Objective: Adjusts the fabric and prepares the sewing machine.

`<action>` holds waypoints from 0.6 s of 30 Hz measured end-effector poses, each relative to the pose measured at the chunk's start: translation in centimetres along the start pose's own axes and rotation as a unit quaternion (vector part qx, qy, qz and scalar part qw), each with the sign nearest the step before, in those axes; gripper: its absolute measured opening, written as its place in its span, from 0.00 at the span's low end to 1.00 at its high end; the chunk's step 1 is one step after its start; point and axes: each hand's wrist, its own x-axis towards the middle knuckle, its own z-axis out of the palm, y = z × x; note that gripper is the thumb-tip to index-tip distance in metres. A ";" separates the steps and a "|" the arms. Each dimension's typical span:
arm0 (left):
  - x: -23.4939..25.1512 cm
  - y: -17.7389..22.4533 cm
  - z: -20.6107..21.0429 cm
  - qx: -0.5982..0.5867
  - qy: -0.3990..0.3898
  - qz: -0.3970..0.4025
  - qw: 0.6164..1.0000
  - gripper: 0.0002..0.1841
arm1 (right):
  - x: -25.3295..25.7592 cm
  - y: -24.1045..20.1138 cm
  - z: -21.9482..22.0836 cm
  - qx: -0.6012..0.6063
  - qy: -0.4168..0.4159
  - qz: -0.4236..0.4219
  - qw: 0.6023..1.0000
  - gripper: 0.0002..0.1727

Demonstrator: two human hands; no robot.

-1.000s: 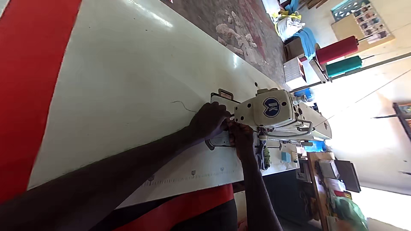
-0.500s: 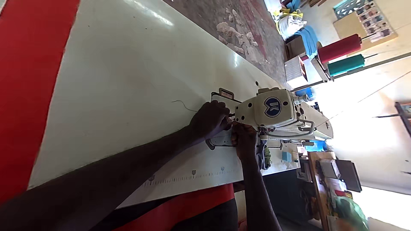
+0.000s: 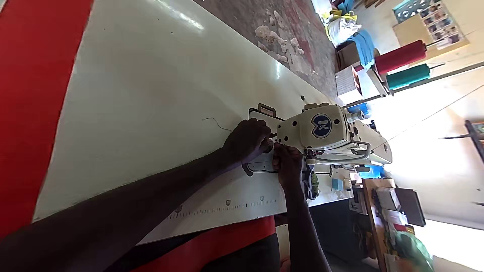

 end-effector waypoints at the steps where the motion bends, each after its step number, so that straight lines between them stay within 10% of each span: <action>1: 0.0 0.0 0.1 0.000 0.000 0.001 1.000 0.05 | 0.0 0.0 0.0 0.001 -0.001 0.000 1.000 0.07; 18: -0.1 0.1 0.0 0.014 0.001 0.002 1.000 0.06 | -0.1 -0.1 0.1 -0.012 0.001 -0.006 1.000 0.08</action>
